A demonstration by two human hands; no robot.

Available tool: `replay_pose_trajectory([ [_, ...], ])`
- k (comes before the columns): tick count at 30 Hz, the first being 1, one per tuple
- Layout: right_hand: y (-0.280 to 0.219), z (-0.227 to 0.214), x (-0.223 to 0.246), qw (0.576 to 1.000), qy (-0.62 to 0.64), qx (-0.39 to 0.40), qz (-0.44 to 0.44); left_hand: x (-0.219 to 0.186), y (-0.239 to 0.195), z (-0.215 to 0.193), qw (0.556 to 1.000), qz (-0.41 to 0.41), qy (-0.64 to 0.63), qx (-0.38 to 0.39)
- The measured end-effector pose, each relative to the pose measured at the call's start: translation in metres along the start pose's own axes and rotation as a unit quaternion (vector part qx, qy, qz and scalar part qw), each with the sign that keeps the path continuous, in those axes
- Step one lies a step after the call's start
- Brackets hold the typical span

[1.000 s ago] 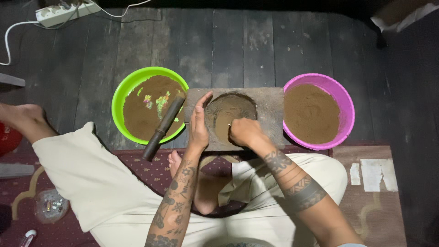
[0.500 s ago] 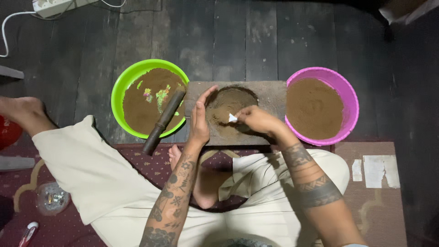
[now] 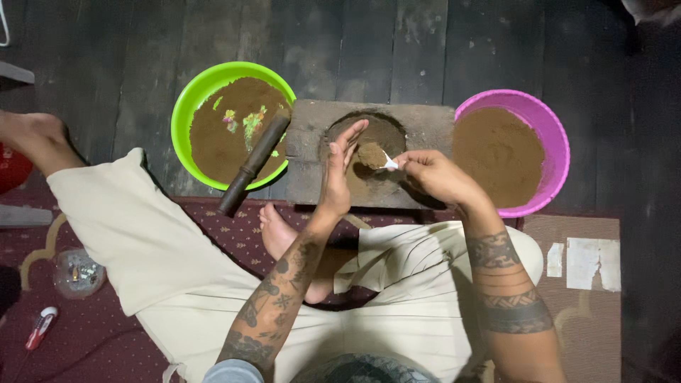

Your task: The person sits on the floor and uses a wooden pestle to grind a brown powder in a stone mortar. They then use a white plastic spoon to scoop the ground powder from the mortar into a pink bowl.

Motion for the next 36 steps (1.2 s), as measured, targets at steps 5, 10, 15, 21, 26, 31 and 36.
replay_pose_trajectory([
  [5,-0.006,-0.032,-0.011,1.000,0.010,-0.025,-0.009,0.004,0.012,0.023,0.999,0.008,-0.029,-0.029],
  [10,-0.040,-0.088,-0.014,0.993,0.066,-0.094,0.003,0.026,0.032,0.078,0.997,0.011,-0.074,-0.032],
  [15,-0.061,-0.177,-0.068,0.982,0.083,-0.170,-0.011,0.039,0.046,0.151,0.999,0.008,-0.038,-0.015],
  [21,-0.111,-0.240,-0.093,0.952,0.126,-0.278,-0.021,0.100,0.054,0.225,0.998,0.005,-0.047,0.047],
  [26,-0.083,-0.262,-0.189,0.920,0.220,-0.324,-0.011,0.152,0.044,0.246,0.993,-0.093,-0.053,0.055],
  [31,-0.055,-0.243,-0.220,0.893,0.302,-0.333,0.016,0.114,0.048,0.238,0.993,-0.086,0.054,0.062],
  [36,-0.057,-0.246,-0.212,0.878,0.242,-0.413,0.011,0.129,0.048,0.227,0.983,-0.180,0.026,0.035],
])
Point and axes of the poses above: each hand's wrist, its own y-axis towards the middle knuckle, its own z-axis out of the palm, x = y × z, the point moved 10 cm from there along y, towards the middle knuckle, and after that the axes turned 1 degree about y, right-handed, at the moved point
